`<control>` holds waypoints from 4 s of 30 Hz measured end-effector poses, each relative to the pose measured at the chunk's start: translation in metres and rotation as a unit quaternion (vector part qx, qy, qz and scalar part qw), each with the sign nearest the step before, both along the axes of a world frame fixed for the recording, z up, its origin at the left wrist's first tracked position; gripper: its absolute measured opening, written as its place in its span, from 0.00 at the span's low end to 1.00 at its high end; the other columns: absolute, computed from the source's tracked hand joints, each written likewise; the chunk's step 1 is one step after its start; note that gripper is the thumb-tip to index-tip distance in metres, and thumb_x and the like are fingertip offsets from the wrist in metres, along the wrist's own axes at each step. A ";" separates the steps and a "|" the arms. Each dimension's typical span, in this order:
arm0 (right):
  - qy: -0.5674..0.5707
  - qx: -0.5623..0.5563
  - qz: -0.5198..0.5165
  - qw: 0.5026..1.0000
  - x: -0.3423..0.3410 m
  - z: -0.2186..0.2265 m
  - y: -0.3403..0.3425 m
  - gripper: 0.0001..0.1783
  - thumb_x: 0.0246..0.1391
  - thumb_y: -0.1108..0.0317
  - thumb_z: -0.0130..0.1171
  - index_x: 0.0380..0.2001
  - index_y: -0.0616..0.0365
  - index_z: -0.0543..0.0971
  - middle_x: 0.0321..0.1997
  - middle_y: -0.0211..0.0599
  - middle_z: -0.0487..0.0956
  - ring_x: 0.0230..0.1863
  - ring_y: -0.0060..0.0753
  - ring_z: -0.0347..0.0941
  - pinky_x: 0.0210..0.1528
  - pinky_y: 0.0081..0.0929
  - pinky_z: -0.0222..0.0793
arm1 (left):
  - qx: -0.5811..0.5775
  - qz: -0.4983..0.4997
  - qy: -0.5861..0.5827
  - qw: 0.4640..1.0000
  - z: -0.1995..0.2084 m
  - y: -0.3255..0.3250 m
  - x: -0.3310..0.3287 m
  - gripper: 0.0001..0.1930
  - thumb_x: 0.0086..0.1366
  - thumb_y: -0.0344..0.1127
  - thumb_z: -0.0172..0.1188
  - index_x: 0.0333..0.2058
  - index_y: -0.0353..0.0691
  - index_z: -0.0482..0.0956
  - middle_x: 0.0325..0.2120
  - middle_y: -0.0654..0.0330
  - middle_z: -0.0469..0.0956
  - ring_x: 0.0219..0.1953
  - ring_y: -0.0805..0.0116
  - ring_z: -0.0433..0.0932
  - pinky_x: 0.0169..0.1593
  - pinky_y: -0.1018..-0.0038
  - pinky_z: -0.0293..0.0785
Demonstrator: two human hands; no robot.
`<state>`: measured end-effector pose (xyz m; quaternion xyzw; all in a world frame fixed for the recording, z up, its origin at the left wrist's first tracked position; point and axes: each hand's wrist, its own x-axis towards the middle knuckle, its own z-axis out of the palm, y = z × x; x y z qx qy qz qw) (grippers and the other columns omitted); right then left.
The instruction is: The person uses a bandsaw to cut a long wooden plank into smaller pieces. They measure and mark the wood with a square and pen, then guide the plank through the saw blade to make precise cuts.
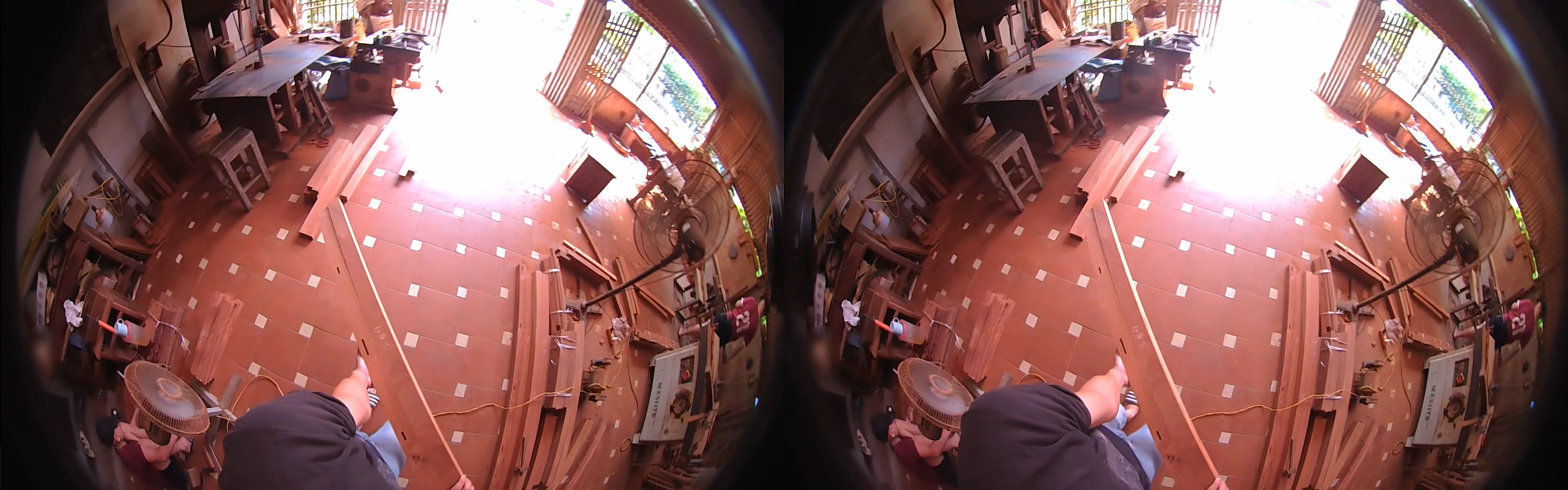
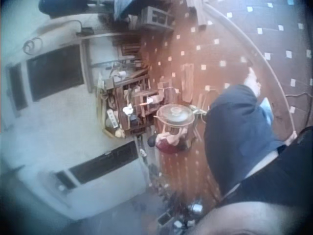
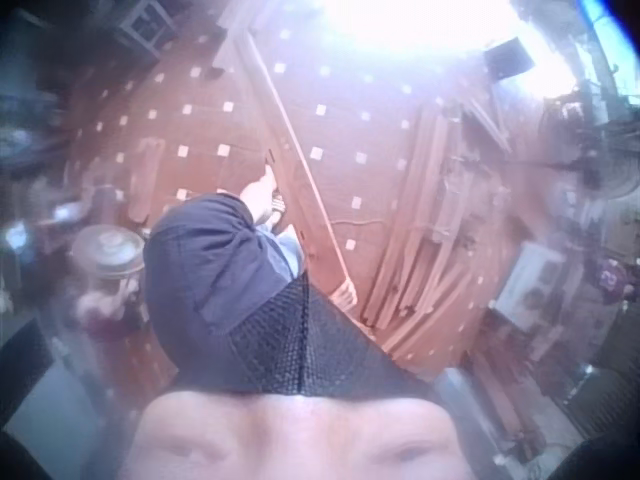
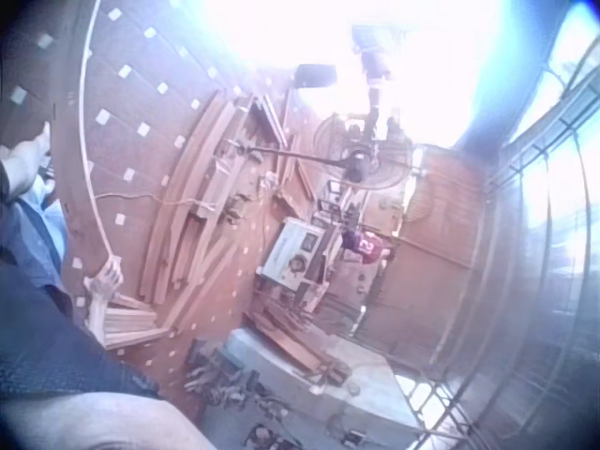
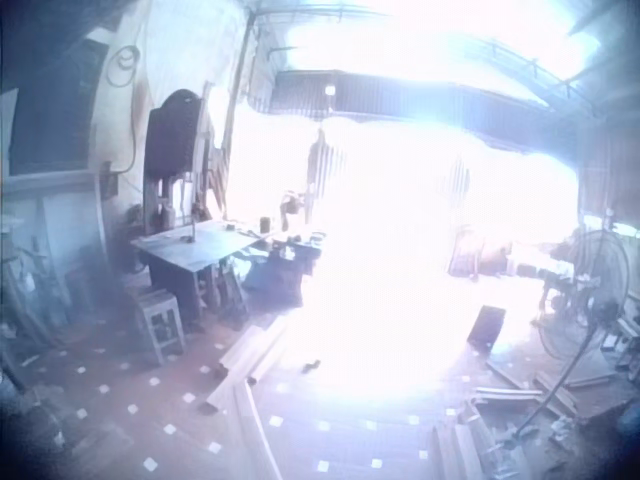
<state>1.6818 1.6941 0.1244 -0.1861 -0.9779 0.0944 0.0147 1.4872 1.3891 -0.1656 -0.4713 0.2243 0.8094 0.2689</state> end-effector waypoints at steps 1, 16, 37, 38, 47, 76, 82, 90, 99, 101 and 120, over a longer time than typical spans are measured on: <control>-0.004 -0.001 0.007 1.000 -0.025 0.000 0.001 0.55 0.40 0.52 0.75 0.69 0.66 0.64 0.61 0.58 0.73 0.65 0.64 0.69 0.67 0.61 0.64 | 0.004 0.008 0.002 1.000 -0.004 0.000 -0.029 0.57 0.56 0.92 0.43 0.61 0.45 0.79 0.61 0.50 0.79 0.62 0.42 0.75 0.65 0.37 0.68; 0.043 -0.041 0.194 0.979 -0.592 -0.031 -0.034 0.55 0.39 0.52 0.75 0.68 0.66 0.65 0.60 0.59 0.75 0.64 0.64 0.70 0.66 0.60 0.65 | 0.002 0.135 0.131 0.982 0.022 -0.074 -0.634 0.56 0.57 0.91 0.41 0.60 0.44 0.80 0.61 0.49 0.79 0.63 0.44 0.74 0.64 0.37 0.68; 0.026 -0.074 0.342 0.936 -1.359 -0.032 -0.317 0.65 0.28 0.49 0.78 0.70 0.66 0.60 0.62 0.53 0.67 0.66 0.59 0.63 0.69 0.55 0.56 | -0.070 0.268 0.177 0.944 0.141 -0.485 -1.358 0.55 0.69 0.83 0.20 0.71 0.43 0.70 0.71 0.51 0.69 0.71 0.47 0.68 0.72 0.40 0.62; 0.019 -0.068 0.353 0.933 -1.395 -0.028 -0.328 0.66 0.27 0.47 0.79 0.69 0.65 0.60 0.61 0.52 0.67 0.66 0.58 0.64 0.68 0.54 0.56 | -0.084 0.269 0.167 0.945 0.141 -0.498 -1.382 0.55 0.70 0.82 0.19 0.72 0.43 0.69 0.72 0.51 0.68 0.72 0.47 0.67 0.73 0.41 0.62; -0.060 -0.068 0.447 0.890 -1.664 -0.008 -0.485 0.64 0.34 0.50 0.78 0.70 0.66 0.56 0.63 0.53 0.64 0.68 0.59 0.60 0.70 0.57 0.55 | -0.359 0.109 0.077 0.924 0.145 -0.590 -1.443 0.50 0.64 0.82 0.52 0.65 0.40 0.74 0.57 0.56 0.82 0.53 0.65 0.83 0.49 0.62 0.80; 0.122 -0.149 0.684 0.703 -1.667 -0.085 -0.838 0.52 0.45 0.63 0.75 0.72 0.59 0.62 0.78 0.57 0.56 0.77 0.64 0.53 0.78 0.60 0.52 | -0.273 0.120 -0.348 0.889 0.065 -0.268 -0.852 0.25 0.71 0.55 0.65 0.51 0.36 0.84 0.31 0.60 0.82 0.30 0.66 0.82 0.35 0.64 0.80; -0.083 -0.077 0.636 0.763 -1.541 -0.135 -0.821 0.49 0.46 0.58 0.76 0.69 0.61 0.66 0.76 0.55 0.57 0.74 0.64 0.56 0.75 0.54 0.59 | -0.277 0.252 -0.322 0.870 0.075 -0.287 -0.756 0.26 0.69 0.55 0.66 0.53 0.38 0.85 0.35 0.61 0.82 0.34 0.71 0.80 0.38 0.69 0.79; -0.195 -0.086 0.520 0.827 -1.473 -0.164 -0.877 0.47 0.46 0.47 0.76 0.65 0.63 0.74 0.67 0.57 0.74 0.70 0.57 0.68 0.71 0.46 0.67 | -0.334 0.303 -0.292 0.843 0.081 -0.363 -0.634 0.20 0.70 0.55 0.66 0.47 0.43 0.84 0.33 0.65 0.80 0.32 0.73 0.79 0.34 0.71 0.76; -0.277 -0.389 0.362 0.800 -1.465 -0.161 -1.034 0.39 0.60 0.35 0.67 0.54 0.64 0.82 0.30 0.34 0.79 0.31 0.33 0.78 0.35 0.35 0.80 | -0.428 0.235 -0.205 0.848 0.054 -0.536 -0.641 0.18 0.72 0.51 0.65 0.45 0.42 0.86 0.27 0.70 0.79 0.28 0.78 0.77 0.29 0.76 0.71; -0.245 -0.439 0.327 0.800 -1.465 -0.169 -1.061 0.39 0.61 0.33 0.66 0.51 0.64 0.82 0.29 0.31 0.76 0.30 0.29 0.74 0.31 0.32 0.78 | -0.467 0.250 -0.153 0.834 0.061 -0.588 -0.664 0.19 0.72 0.51 0.64 0.45 0.39 0.87 0.27 0.71 0.79 0.28 0.78 0.77 0.30 0.74 0.71; -0.420 -0.272 0.545 0.672 -1.365 -0.021 -1.038 0.21 0.65 0.46 0.65 0.39 0.54 0.89 0.37 0.43 0.88 0.40 0.42 0.86 0.45 0.42 0.79 | -0.354 -0.131 0.121 0.918 0.212 -1.028 -0.717 0.10 0.64 0.38 0.77 0.32 0.39 0.87 0.28 0.67 0.86 0.31 0.80 0.81 0.37 0.76 0.78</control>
